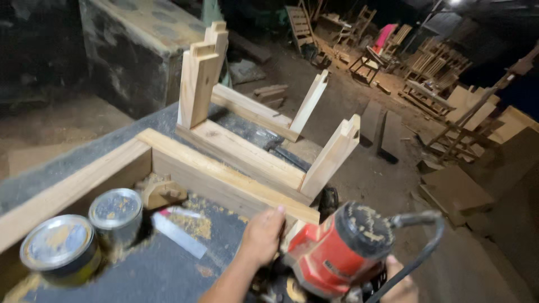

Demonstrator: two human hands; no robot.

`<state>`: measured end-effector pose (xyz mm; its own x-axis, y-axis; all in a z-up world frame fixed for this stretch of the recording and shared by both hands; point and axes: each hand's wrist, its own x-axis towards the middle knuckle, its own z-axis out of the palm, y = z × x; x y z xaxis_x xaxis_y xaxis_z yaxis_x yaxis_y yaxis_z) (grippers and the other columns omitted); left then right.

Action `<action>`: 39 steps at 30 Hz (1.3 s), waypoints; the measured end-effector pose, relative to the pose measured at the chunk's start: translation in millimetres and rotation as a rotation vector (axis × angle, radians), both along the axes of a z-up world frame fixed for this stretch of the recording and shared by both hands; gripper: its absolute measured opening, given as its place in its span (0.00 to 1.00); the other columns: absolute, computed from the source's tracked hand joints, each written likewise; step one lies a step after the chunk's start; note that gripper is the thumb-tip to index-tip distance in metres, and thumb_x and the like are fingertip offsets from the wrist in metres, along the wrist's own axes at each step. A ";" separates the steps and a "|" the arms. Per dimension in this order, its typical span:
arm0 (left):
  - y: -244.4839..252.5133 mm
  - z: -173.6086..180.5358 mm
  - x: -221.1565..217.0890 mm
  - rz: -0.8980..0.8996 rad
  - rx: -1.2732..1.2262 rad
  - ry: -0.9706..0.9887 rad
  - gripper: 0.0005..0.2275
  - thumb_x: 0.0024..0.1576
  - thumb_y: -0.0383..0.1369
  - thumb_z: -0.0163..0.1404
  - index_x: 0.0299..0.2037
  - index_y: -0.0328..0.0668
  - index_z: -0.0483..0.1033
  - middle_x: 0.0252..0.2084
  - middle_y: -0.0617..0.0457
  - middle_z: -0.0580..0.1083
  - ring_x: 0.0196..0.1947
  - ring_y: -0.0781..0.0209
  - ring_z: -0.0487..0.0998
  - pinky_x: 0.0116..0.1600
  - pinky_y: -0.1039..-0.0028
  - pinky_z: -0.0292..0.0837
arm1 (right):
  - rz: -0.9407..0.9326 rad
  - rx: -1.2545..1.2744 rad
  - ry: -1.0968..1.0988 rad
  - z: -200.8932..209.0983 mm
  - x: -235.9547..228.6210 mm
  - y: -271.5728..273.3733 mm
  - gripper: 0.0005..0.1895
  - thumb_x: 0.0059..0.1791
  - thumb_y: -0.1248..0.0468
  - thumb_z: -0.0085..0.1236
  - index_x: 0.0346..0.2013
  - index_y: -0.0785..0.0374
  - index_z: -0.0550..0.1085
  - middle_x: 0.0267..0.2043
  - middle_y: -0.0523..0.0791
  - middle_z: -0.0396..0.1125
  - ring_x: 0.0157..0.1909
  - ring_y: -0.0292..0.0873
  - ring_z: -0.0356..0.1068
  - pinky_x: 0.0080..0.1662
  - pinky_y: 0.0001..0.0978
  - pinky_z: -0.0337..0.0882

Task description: The person uses a handheld electric router to shape the edge of a wooden frame on a workbench. They guide the tool along the wood, creating a groove and generating sawdust.

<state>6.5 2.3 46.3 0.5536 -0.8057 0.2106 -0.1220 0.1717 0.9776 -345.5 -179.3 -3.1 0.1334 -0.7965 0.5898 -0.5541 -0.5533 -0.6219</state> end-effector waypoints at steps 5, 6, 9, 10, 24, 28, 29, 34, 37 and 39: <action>15.7 18.0 -8.0 0.056 -0.003 0.027 0.25 0.60 0.50 0.40 0.22 0.34 0.72 0.20 0.39 0.71 0.23 0.45 0.73 0.35 0.57 0.68 | -0.023 -0.204 0.120 8.1 -7.3 12.9 0.18 0.59 0.59 0.43 0.45 0.71 0.77 0.37 0.51 0.72 0.40 0.45 0.72 0.45 0.38 0.71; 14.5 21.6 -6.3 0.081 -0.046 -0.021 0.25 0.61 0.50 0.40 0.23 0.34 0.73 0.21 0.40 0.71 0.24 0.46 0.72 0.35 0.57 0.68 | -0.009 0.025 -0.109 11.6 0.0 14.4 0.20 0.61 0.59 0.44 0.42 0.72 0.77 0.36 0.50 0.72 0.38 0.43 0.70 0.43 0.37 0.70; 12.3 25.3 -9.3 0.110 -0.082 -0.058 0.25 0.62 0.49 0.40 0.24 0.35 0.74 0.22 0.43 0.73 0.25 0.48 0.73 0.36 0.59 0.69 | -0.089 -0.025 0.004 26.7 14.6 33.4 0.19 0.59 0.59 0.44 0.42 0.71 0.78 0.36 0.47 0.71 0.36 0.39 0.70 0.40 0.35 0.69; 8.3 28.6 -6.7 0.101 -0.050 -0.015 0.24 0.61 0.49 0.40 0.24 0.35 0.75 0.21 0.44 0.74 0.24 0.49 0.74 0.35 0.60 0.70 | -0.127 -0.178 0.165 34.4 24.4 36.6 0.17 0.58 0.60 0.44 0.44 0.70 0.78 0.37 0.45 0.71 0.36 0.38 0.71 0.40 0.34 0.69; 3.4 28.3 -3.3 0.027 0.067 0.037 0.24 0.62 0.49 0.37 0.25 0.36 0.74 0.22 0.42 0.75 0.27 0.46 0.77 0.38 0.59 0.70 | -0.040 0.440 -0.449 66.3 49.0 63.7 0.20 0.57 0.56 0.46 0.40 0.71 0.77 0.33 0.49 0.71 0.34 0.44 0.68 0.37 0.40 0.65; 11.9 28.2 -4.7 0.042 0.089 -0.013 0.24 0.62 0.49 0.37 0.26 0.36 0.74 0.24 0.40 0.74 0.29 0.42 0.75 0.40 0.57 0.69 | -0.130 0.189 0.018 41.1 22.1 42.5 0.20 0.57 0.57 0.44 0.40 0.69 0.78 0.35 0.56 0.76 0.37 0.50 0.76 0.41 0.43 0.71; 13.3 28.8 -4.9 0.044 0.080 -0.031 0.24 0.62 0.49 0.37 0.26 0.36 0.74 0.25 0.39 0.74 0.29 0.41 0.75 0.40 0.57 0.69 | -0.107 0.016 0.166 35.0 12.5 35.4 0.18 0.57 0.58 0.43 0.43 0.69 0.78 0.37 0.56 0.75 0.40 0.52 0.76 0.43 0.42 0.71; 13.3 26.5 -2.5 -0.006 0.013 -0.049 0.25 0.63 0.49 0.34 0.24 0.36 0.73 0.24 0.41 0.74 0.29 0.44 0.75 0.41 0.58 0.68 | -0.004 -0.146 0.380 11.4 -21.9 -4.0 0.18 0.56 0.59 0.39 0.46 0.64 0.76 0.39 0.54 0.75 0.43 0.51 0.78 0.48 0.40 0.74; 11.3 14.9 -3.5 -0.076 0.020 0.016 0.24 0.63 0.49 0.36 0.27 0.35 0.74 0.23 0.43 0.73 0.27 0.49 0.74 0.38 0.60 0.68 | 0.047 -0.180 0.408 6.3 -34.5 -12.7 0.18 0.56 0.58 0.39 0.46 0.64 0.76 0.39 0.55 0.75 0.44 0.51 0.77 0.49 0.40 0.74; 7.5 9.4 -2.3 -0.187 0.009 0.143 0.22 0.63 0.48 0.38 0.32 0.37 0.76 0.24 0.47 0.72 0.26 0.54 0.71 0.36 0.63 0.67 | -0.009 -0.114 0.378 7.9 -39.7 -10.3 0.18 0.56 0.58 0.39 0.46 0.65 0.76 0.39 0.55 0.75 0.44 0.51 0.77 0.49 0.40 0.73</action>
